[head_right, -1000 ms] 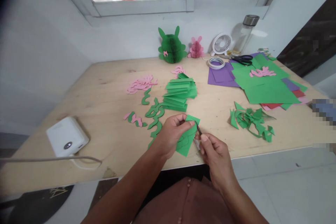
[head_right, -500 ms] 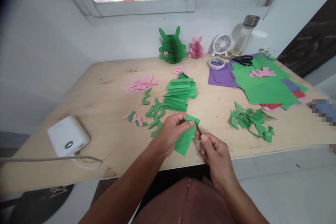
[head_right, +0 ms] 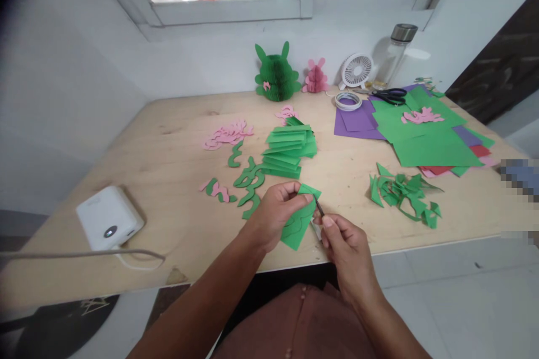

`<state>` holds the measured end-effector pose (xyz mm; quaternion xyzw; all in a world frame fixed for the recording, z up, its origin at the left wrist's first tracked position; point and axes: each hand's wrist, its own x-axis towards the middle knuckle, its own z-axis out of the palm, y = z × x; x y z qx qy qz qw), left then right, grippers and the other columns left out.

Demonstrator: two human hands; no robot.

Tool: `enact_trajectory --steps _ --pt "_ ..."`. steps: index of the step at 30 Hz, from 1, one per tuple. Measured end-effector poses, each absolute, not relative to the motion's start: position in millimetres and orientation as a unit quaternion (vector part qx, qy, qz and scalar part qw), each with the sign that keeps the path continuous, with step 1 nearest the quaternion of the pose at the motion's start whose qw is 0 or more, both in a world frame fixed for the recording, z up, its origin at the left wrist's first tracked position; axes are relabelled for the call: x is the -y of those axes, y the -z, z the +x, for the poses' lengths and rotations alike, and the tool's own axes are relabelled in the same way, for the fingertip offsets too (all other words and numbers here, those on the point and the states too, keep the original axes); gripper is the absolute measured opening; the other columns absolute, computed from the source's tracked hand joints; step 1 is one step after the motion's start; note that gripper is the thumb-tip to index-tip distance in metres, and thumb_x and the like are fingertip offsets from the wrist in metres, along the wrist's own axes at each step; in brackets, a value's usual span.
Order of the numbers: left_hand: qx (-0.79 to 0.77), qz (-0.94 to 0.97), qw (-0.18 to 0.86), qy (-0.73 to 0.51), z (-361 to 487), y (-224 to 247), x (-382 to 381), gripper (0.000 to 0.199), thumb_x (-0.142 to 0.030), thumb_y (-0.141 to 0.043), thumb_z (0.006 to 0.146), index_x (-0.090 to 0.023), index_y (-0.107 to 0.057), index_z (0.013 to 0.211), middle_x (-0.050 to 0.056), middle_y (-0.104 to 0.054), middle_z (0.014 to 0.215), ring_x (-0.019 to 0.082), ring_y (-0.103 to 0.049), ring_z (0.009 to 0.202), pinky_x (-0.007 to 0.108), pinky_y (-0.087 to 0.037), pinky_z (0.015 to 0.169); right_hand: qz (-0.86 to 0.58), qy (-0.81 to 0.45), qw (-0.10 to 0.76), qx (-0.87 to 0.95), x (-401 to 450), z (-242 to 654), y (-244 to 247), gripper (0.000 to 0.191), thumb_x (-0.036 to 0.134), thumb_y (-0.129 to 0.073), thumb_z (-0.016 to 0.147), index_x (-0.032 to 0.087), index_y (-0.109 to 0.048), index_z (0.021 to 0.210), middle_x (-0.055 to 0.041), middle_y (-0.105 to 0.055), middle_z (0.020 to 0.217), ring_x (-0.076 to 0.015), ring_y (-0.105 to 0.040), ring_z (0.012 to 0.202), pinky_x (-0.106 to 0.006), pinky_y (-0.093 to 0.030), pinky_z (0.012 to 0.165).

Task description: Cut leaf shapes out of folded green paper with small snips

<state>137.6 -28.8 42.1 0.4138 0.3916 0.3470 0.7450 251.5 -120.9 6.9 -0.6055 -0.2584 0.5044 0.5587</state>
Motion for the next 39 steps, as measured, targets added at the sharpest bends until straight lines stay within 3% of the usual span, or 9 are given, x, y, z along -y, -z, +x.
enact_trajectory --steps 17,39 --pt "-0.390 0.398 0.756 -0.344 135.8 -47.0 27.2 0.018 -0.022 -0.068 0.063 -0.014 -0.053 0.059 -0.004 -0.053 0.056 0.006 -0.043 0.051 0.020 -0.032 0.051 -0.594 -0.526 0.551 0.259 120.8 251.5 -10.4 0.038 0.052 -0.065 0.080 0.016 -0.060 0.070 0.0040 -0.040 0.055 -0.0068 -0.025 0.048 -0.023 -0.015 0.043" --pt "-0.388 0.445 0.743 -0.314 132.3 -47.8 23.8 0.014 -0.021 -0.065 0.064 -0.014 -0.054 0.061 -0.002 -0.053 0.059 0.007 -0.043 0.055 0.021 -0.034 0.054 -0.598 -0.524 0.545 0.268 119.0 251.9 -13.3 0.038 0.053 -0.064 0.079 0.016 -0.065 0.077 0.0052 -0.040 0.054 -0.0068 -0.025 0.046 -0.022 -0.015 0.042"
